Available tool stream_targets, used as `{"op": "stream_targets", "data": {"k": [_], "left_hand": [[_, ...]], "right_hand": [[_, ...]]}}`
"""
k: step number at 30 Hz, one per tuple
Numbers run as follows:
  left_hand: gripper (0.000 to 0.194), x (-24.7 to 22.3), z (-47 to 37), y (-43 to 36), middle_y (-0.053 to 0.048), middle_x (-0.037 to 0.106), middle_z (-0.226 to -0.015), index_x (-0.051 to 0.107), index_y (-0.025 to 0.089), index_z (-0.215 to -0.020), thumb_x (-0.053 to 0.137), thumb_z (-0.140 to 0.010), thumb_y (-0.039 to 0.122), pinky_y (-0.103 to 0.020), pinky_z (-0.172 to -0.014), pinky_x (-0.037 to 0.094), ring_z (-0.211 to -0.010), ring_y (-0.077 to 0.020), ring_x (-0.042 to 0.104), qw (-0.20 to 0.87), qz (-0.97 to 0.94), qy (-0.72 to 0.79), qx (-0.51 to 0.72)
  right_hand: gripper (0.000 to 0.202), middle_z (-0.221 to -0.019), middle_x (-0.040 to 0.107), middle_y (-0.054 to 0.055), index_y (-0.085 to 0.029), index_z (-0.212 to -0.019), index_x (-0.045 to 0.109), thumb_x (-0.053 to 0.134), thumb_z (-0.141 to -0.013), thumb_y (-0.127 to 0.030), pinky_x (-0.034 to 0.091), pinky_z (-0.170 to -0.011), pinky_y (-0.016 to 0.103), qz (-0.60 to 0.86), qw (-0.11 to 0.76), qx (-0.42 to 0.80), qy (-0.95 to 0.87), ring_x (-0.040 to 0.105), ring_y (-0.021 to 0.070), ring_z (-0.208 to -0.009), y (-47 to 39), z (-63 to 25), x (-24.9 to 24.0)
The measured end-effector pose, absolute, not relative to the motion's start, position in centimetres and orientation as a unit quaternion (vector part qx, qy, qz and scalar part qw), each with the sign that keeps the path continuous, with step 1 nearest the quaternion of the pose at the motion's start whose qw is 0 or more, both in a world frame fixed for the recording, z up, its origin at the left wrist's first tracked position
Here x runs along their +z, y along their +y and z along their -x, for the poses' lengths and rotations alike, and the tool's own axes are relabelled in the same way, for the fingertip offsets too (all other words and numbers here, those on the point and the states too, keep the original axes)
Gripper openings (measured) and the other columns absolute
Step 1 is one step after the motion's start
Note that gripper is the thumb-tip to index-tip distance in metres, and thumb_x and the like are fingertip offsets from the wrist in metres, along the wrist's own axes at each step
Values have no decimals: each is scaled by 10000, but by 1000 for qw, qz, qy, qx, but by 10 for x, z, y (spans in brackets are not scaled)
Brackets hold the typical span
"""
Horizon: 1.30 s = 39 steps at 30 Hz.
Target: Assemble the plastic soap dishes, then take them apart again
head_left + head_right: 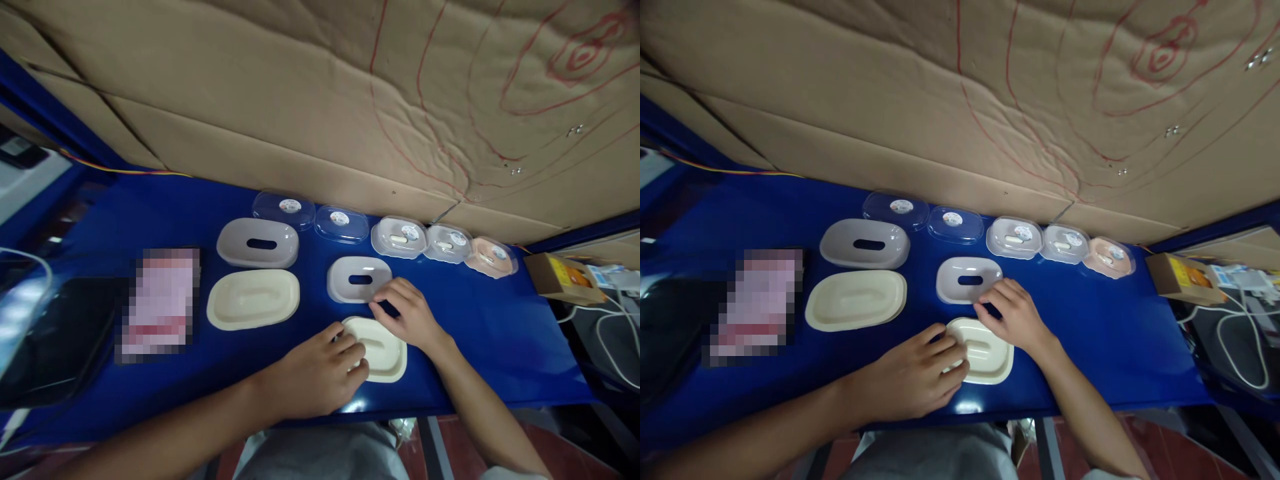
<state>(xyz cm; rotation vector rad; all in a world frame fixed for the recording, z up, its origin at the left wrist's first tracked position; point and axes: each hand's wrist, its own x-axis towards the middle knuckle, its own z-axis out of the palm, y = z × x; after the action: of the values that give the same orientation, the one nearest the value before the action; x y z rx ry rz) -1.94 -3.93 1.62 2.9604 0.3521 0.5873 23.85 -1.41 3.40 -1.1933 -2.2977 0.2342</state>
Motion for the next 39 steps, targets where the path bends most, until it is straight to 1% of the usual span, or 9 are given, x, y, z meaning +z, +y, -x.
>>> {"op": "stream_targets", "data": {"k": [8, 11, 14, 17, 21, 25, 28, 34, 39], "left_hand": [[119, 17, 20, -31, -64, 697, -1009, 689, 164, -1034, 689, -986, 273, -428, -872, 412, -947, -252, 633, 51, -974, 138, 171], [127, 21, 23, -23, -78, 700, -1038, 685, 161, -1037, 705, -967, 265, -446, -901, 419, -1005, -278, 642, 37, -974, 171, 145], [100, 25, 26, -18, -92, 712, -1067, 679, 162, -1052, 672, -962, 204, -464, -903, 426, -1003, -292, 646, 18, -969, 201, 144], [156, 26, 26, -18, -99, 728, -1096, 679, 156, -1097, 659, -943, 175, -475, -893, 435, -961, -289, 648, 19, -961, 233, 149], [186, 25, 23, -23, -92, 739, -1132, 678, 167, -1143, 633, -963, 182, -498, -952, 444, -1005, -287, 667, 40, -959, 223, 170], [113, 25, 18, -28, -67, 744, -1115, 678, 181, -1082, 620, -986, 165, -488, -985, 473, -1017, -260, 698, 96, -947, 214, 220], [137, 29, 18, -29, -59, 739, -1103, 664, 191, -1102, 596, -999, 134, -441, -946, 522, -999, -232, 709, 172, -915, 218, 293], [423, 34, 22, -23, -78, 678, -1339, 520, 303, -1418, 659, -1026, 226, -365, -949, 620, -1099, -192, 711, 480, -751, 288, 350], [1093, 30, 23, -14, -159, 358, -1718, 116, 422, -1664, 880, -884, 483, -519, -1125, 592, -1432, -320, 601, 684, -568, 273, 367]], "right_hand": [[311, -1432, 714, 116, -282, -1384, 669, 582, -1085, -292, 589, -1112, 507, 430, 253, 103, -861, 694, 279, -1325, -17, -243, 29], [432, -1591, 604, 125, -310, -1515, 588, 571, -1084, -327, 480, -1225, 599, 506, 255, 40, -823, 571, 332, -1492, -7, -265, 29], [608, -1769, 375, 143, -303, -1673, 387, 544, -1095, -407, 312, -1302, 691, 585, 226, -9, -779, 338, 377, -1651, 8, -289, 25], [667, -1769, 364, 160, -294, -1704, 307, 531, -1099, -466, 251, -1299, 717, 615, 183, -19, -767, 311, 391, -1655, 17, -307, 20], [690, -1571, 554, 173, -298, -1597, 480, 682, -1002, -583, 345, -1230, 691, 628, 203, -34, -750, 493, 427, -1495, 15, -312, 22], [911, -1706, 383, 199, -297, -1654, 395, 762, -909, -672, 314, -1246, 727, 623, 197, -16, -757, 360, 470, -1597, 11, -314, 28], [854, -1679, 448, 190, -293, -1641, 406, 734, -939, -652, 384, -1248, 673, 612, 214, 39, -760, 430, 414, -1573, 14, -317, 28], [668, -1479, 637, 148, -282, -1466, 555, 757, -931, -628, 517, -1162, 590, 587, 351, 116, -720, 623, 357, -1379, 9, -311, 40], [775, -1549, 569, 149, -309, -1514, 542, 758, -894, -721, 487, -1216, 572, 447, 366, 229, -783, 557, 373, -1465, -21, -271, 58]]}}
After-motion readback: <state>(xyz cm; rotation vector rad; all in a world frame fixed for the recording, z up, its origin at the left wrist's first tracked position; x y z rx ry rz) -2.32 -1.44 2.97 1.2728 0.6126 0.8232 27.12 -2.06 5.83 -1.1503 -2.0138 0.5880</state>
